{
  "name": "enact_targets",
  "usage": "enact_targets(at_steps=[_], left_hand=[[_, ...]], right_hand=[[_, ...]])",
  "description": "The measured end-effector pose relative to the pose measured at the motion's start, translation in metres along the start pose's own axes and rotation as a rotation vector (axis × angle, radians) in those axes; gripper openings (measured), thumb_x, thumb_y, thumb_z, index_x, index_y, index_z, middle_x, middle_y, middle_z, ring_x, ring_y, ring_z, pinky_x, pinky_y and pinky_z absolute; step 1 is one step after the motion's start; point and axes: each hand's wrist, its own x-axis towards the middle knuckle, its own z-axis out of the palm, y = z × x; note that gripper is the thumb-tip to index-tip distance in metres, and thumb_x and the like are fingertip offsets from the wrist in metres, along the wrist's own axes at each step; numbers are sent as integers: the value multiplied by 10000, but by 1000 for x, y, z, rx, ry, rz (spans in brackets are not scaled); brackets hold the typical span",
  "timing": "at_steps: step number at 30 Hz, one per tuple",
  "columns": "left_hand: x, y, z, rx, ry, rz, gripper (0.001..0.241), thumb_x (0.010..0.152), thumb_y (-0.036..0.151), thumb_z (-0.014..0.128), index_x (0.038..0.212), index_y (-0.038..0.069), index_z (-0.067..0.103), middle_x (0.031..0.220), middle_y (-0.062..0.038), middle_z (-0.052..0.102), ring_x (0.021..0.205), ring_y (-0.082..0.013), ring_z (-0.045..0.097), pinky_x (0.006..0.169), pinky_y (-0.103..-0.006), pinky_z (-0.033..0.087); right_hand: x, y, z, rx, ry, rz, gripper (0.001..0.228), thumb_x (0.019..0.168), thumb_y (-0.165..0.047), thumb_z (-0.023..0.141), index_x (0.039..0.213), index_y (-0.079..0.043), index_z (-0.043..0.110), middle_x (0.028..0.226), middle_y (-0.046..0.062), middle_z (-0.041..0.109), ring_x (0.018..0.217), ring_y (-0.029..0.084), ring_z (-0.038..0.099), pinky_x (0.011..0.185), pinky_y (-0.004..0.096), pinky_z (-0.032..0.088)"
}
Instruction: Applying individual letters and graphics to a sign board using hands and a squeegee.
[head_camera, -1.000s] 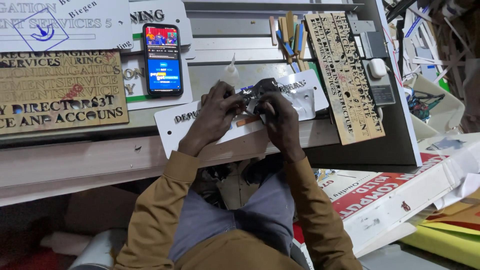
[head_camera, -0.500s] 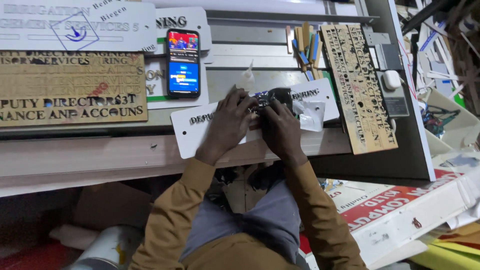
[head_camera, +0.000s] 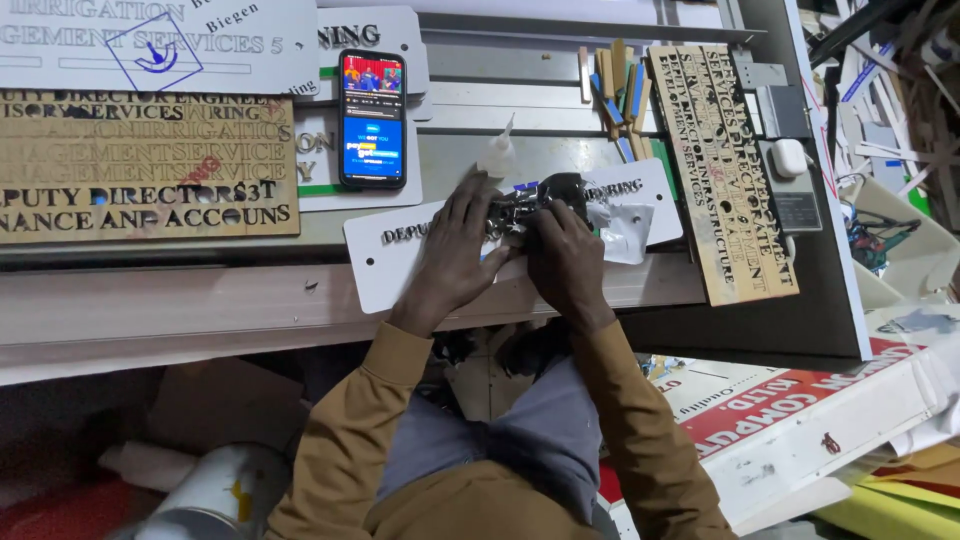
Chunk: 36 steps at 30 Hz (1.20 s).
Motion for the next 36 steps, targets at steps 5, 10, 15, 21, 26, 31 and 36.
enact_targets(at_steps=[5, 10, 15, 21, 26, 31, 36], left_hand=[[-1, 14, -15, -18, -33, -33, 785, 1004, 327, 828, 1654, 141, 429, 1701, -275, 444, 1641, -509, 374, 1296, -652, 371], [0, 14, -17, -63, -55, -53, 804, 1019, 355, 839, 1668, 162, 405, 1643, -268, 498, 1624, -507, 400, 1308, -655, 353], [4, 5, -9, -29, -74, -70, 817, 994, 460, 837, 1631, 156, 425, 1783, -237, 379, 1679, -469, 333, 1328, -634, 346], [2, 9, -12, -26, -88, -88, 807, 1016, 477, 815, 1643, 152, 425, 1799, -226, 355, 1687, -463, 317, 1337, -638, 324], [4, 7, -14, -60, -78, -71, 825, 987, 412, 857, 1632, 141, 421, 1792, -223, 367, 1680, -468, 333, 1332, -640, 341], [3, 3, -15, -141, -82, -86, 909, 968, 395, 891, 1663, 185, 344, 1806, -219, 341, 1688, -470, 326, 1338, -652, 333], [7, 6, -21, -192, -84, -71, 940, 934, 248, 886, 1680, 185, 318, 1815, -242, 336, 1679, -508, 343, 1328, -688, 347]], right_hand=[[1, 4, 5, 53, 32, 41, 116, 995, -140, 782, 1057, -193, 700, 998, 37, 644, 878, 416, 769, 681, 566, 630], [3, 6, 3, 75, 33, 85, 149, 990, -165, 805, 1082, -206, 696, 1027, 34, 661, 882, 435, 771, 700, 598, 632], [3, 12, -2, 183, 74, 101, 122, 1086, -221, 773, 1083, -168, 663, 1011, 70, 632, 906, 496, 749, 715, 632, 608], [3, 8, -4, 219, 80, 122, 145, 1097, -255, 793, 1081, -169, 678, 1029, 45, 668, 928, 474, 760, 749, 640, 615], [11, 4, -21, 281, 24, 122, 114, 1079, -191, 799, 1132, -176, 700, 1068, 74, 685, 969, 498, 759, 780, 659, 615], [23, -5, -41, 301, -10, 149, 202, 1061, -78, 753, 1241, -168, 734, 1131, 110, 712, 1028, 514, 766, 836, 662, 617], [29, -2, -40, 302, -42, -147, 261, 1101, -222, 701, 1337, -248, 809, 1381, 139, 611, 1288, 484, 614, 1048, 564, 558]])
